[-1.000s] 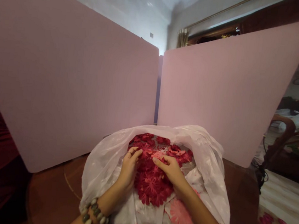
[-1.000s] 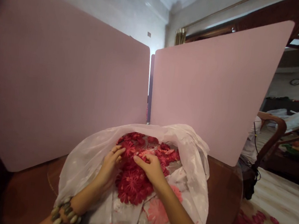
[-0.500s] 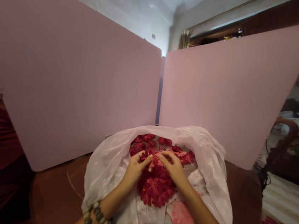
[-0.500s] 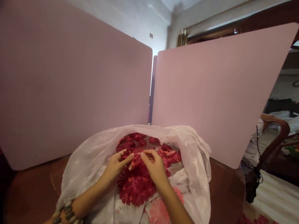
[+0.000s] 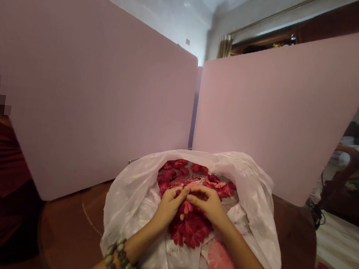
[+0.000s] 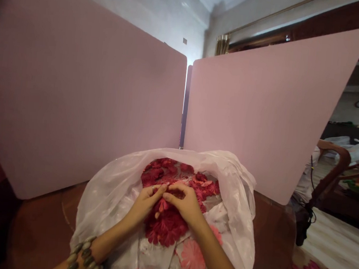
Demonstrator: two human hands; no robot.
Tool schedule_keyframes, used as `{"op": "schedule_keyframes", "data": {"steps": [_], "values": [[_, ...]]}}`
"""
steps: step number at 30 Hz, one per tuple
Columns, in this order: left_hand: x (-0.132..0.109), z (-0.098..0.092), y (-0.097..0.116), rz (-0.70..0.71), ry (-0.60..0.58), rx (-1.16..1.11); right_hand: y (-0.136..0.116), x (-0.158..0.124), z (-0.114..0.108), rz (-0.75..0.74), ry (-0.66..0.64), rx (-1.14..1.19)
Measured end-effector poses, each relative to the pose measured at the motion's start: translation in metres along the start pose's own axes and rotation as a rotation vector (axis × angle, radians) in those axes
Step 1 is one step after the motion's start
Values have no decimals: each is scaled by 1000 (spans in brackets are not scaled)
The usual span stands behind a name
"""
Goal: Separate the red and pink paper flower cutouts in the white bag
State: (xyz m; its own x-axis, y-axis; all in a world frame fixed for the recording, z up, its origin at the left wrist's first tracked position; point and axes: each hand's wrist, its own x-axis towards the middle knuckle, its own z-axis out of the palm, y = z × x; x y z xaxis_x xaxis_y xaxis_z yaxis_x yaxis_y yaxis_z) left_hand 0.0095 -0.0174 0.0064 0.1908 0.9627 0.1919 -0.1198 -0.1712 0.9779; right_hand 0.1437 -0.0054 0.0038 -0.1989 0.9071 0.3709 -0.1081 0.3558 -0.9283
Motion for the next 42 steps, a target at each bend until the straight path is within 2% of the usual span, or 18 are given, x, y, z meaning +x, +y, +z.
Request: {"op": "schedule_keyframes", "data": {"steps": [5, 8, 12, 15, 21, 24, 26, 27, 30, 32, 35, 37, 39, 42], "values": [[3, 0, 0, 37, 21, -97, -5, 5, -7, 31, 205, 11], [5, -3, 1, 88, -8, -38, -9, 5, -8, 92, 251, 85], [6, -6, 0, 102, 15, 40, -10, 2, -6, 163, 151, 141], [6, -7, 0, 97, 73, 92, -6, 2, -4, 158, 92, 97], [6, -7, 0, 96, 124, 85, -6, 0, 0, -4, 152, 32], [7, -7, 0, 108, 99, 87, -6, 0, -2, -12, 6, 14], [7, -7, -1, 125, 86, 91, -3, 2, -5, -13, -36, -25], [7, -6, 0, 133, 88, 88, -2, 3, -8, -15, -17, -45], [6, -6, 0, 150, 120, 85, -1, 7, -18, -9, 135, -110], [6, -8, 0, 180, 174, 107, -2, 8, -24, 9, 215, -178], [9, -12, -2, 251, 327, 159, 0, 11, -31, -19, 271, -335], [13, -16, -4, 278, 421, 194, 5, 13, -34, -69, 267, -454], [18, -20, -7, 287, 450, 252, 11, 14, -34, -80, 235, -570], [25, -24, -14, 269, 386, 408, 13, 10, -30, 19, 103, -720]]}}
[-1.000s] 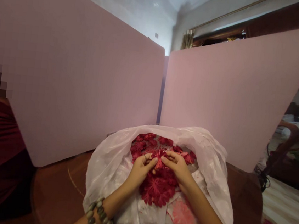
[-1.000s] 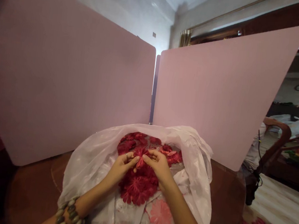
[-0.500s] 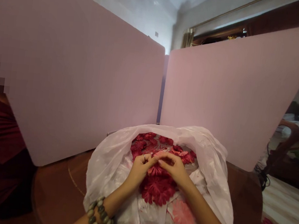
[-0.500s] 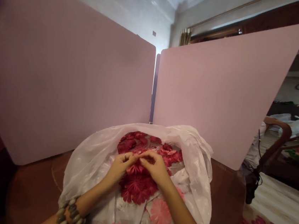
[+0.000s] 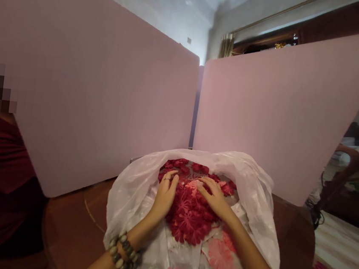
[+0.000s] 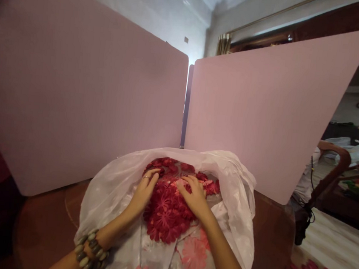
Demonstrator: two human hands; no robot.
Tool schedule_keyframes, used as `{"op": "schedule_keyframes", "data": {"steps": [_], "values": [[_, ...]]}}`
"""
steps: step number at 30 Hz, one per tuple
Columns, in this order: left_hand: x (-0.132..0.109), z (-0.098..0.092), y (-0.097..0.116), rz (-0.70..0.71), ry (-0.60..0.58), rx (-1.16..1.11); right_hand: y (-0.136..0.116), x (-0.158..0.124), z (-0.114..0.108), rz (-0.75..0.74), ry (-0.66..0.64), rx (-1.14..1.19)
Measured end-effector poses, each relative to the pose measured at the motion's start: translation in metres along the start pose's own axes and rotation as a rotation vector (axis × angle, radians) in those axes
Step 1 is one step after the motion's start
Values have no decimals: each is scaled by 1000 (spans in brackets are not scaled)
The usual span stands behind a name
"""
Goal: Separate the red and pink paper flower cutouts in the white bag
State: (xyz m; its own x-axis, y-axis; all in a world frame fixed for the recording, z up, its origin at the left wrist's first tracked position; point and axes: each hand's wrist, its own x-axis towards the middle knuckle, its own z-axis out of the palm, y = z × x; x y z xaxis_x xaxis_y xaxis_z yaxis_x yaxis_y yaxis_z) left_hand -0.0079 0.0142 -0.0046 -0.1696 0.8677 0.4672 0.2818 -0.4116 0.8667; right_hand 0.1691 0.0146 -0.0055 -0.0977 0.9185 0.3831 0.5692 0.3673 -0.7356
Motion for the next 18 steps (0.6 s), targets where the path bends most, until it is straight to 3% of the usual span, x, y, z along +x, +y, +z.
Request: {"op": "schedule_keyframes", "data": {"steps": [4, 6, 9, 13, 18], "values": [[-5, 6, -14, -22, -377, 284, -8, -12, 4, 32, -404, -165], [-10, 8, -19, -4, -479, 446, -9, -16, 8, 20, -496, -209], [-14, 9, -21, 23, -451, 505, -5, -15, 18, -75, -407, -225], [-12, 8, -14, 102, -402, 294, 5, -12, 29, -178, -263, -203], [-10, 4, -1, 150, -312, 101, 10, -10, 30, -226, -151, 12]]}}
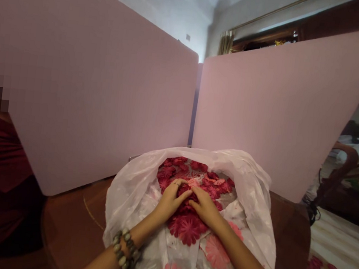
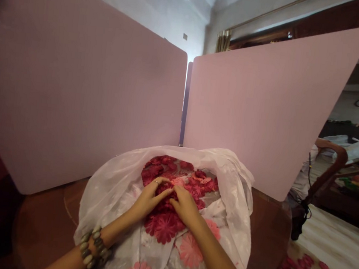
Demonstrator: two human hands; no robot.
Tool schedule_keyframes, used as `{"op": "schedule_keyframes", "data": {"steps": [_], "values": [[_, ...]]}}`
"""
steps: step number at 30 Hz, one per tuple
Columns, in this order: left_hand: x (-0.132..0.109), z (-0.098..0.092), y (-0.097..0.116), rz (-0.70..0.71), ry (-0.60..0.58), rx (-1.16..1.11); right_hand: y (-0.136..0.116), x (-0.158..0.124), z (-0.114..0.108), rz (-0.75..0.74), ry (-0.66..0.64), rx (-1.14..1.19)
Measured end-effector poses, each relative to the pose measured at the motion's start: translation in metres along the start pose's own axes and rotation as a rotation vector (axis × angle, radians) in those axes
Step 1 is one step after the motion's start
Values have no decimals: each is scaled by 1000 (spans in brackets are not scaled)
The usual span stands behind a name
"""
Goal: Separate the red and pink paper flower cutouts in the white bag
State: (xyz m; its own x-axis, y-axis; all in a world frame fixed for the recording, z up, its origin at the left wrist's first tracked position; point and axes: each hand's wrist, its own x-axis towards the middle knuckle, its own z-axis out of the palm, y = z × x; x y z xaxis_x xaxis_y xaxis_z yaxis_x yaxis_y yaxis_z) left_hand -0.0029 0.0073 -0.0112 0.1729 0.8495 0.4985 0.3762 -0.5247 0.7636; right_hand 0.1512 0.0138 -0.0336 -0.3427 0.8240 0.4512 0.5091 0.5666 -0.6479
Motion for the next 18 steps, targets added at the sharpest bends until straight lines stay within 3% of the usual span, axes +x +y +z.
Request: {"op": "schedule_keyframes", "data": {"steps": [4, 8, 10, 14, 18], "values": [[1, -3, 3, -80, 88, -128, 2, 4, -10, -7, 169, 95], [1, -3, 5, -140, 129, -237, 9, 9, -25, 108, 306, 186], [-1, -2, 6, -146, 84, -227, 14, 11, -32, 159, 319, 215], [-3, 0, 4, -134, -127, -48, 22, 11, -38, 226, 321, 238], [-1, 3, -6, -139, -138, -18, 13, 5, -40, 198, 210, 236]]}}
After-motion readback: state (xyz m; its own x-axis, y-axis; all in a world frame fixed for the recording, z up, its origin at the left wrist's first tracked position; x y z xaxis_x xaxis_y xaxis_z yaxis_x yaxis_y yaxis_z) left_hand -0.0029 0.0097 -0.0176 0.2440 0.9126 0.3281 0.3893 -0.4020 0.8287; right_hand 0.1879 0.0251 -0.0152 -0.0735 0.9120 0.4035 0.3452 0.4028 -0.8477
